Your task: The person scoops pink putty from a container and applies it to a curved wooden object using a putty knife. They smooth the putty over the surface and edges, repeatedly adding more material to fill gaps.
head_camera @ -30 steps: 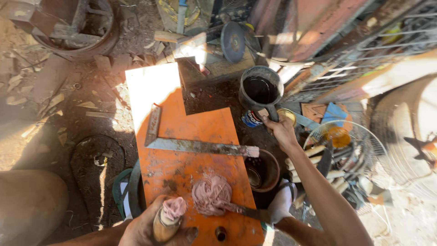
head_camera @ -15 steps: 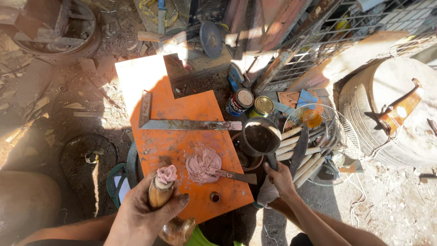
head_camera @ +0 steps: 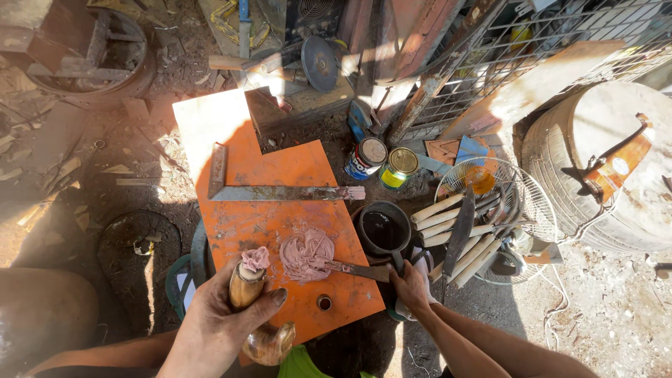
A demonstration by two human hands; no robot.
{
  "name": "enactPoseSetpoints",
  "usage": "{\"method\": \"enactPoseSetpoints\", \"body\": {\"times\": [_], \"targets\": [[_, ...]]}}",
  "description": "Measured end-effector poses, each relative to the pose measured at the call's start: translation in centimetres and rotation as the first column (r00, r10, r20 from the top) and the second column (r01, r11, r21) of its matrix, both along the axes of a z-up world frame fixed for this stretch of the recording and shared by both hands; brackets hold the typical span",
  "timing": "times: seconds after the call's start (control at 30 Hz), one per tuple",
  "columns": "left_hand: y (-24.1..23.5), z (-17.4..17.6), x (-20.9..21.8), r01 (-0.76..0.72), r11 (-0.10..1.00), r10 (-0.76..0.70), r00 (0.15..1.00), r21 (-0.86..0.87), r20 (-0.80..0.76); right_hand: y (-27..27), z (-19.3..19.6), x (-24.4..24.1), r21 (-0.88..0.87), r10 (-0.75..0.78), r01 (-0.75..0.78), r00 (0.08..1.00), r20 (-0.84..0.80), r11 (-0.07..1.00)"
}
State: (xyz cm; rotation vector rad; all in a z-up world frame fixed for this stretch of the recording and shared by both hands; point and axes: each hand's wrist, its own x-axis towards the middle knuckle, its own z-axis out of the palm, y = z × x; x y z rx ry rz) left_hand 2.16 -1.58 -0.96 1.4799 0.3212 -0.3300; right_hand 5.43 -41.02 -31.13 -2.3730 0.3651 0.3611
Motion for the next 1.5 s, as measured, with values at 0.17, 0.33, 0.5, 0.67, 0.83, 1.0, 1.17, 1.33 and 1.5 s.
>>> {"method": "enactPoseSetpoints", "body": {"times": [0.17, 0.33, 0.5, 0.67, 0.83, 1.0, 1.17, 1.33, 1.5], "targets": [[0.3, -0.6, 0.3, 0.010, 1.000, -0.010, 0.995, 0.001, -0.101, 0.1, 1.7, 0.6, -0.012, 0.004, -0.006, 0.989, -0.149, 1.000], [-0.1, -0.4, 0.5, -0.026, 0.999, 0.023, 0.992, -0.020, -0.125, -0.1, 3.9, 4.7, -0.302, 0.069, -0.012, 0.981, 0.182, 0.953], [-0.7, 0.6, 0.9, -0.026, 0.992, 0.007, 0.987, -0.122, -0.159, 0.3, 2.3, 10.5, -0.545, 0.619, -0.477, 0.779, 0.102, 0.690], [-0.4, 1.0, 1.4, -0.033, 0.991, 0.012, 0.988, -0.127, -0.157, 2.0, -0.9, 14.2, -0.665, 0.652, -0.673, 0.667, -0.360, 0.323], [0.1, 1.6, 1.5, 0.016, 0.997, -0.016, 1.000, -0.073, -0.001, 2.6, -0.8, 15.2, -0.622, 0.630, -0.744, 0.610, -0.481, 0.245], [0.8, 3.2, 1.0, 0.114, 0.993, -0.112, 0.993, -0.034, 0.046, 3.1, 2.8, 14.9, -0.546, 0.566, -0.708, 0.697, -0.440, 0.448], [0.9, 4.4, 0.3, 0.163, 0.981, -0.142, 0.972, -0.107, 0.185, 2.6, 9.1, 15.6, -0.558, 0.498, -0.697, 0.715, -0.491, 0.450], [1.0, 4.5, -0.1, 0.172, 0.955, -0.139, 0.979, -0.240, 0.150, 3.3, 21.9, 14.6, -0.789, 0.483, -0.412, 0.859, -0.169, 0.456], [1.1, 5.2, -0.3, 0.148, 0.979, -0.181, 0.949, 0.144, 0.260, 9.3, 31.1, 5.8, -0.043, 0.370, -0.368, 0.927, 0.064, 0.929]]}}
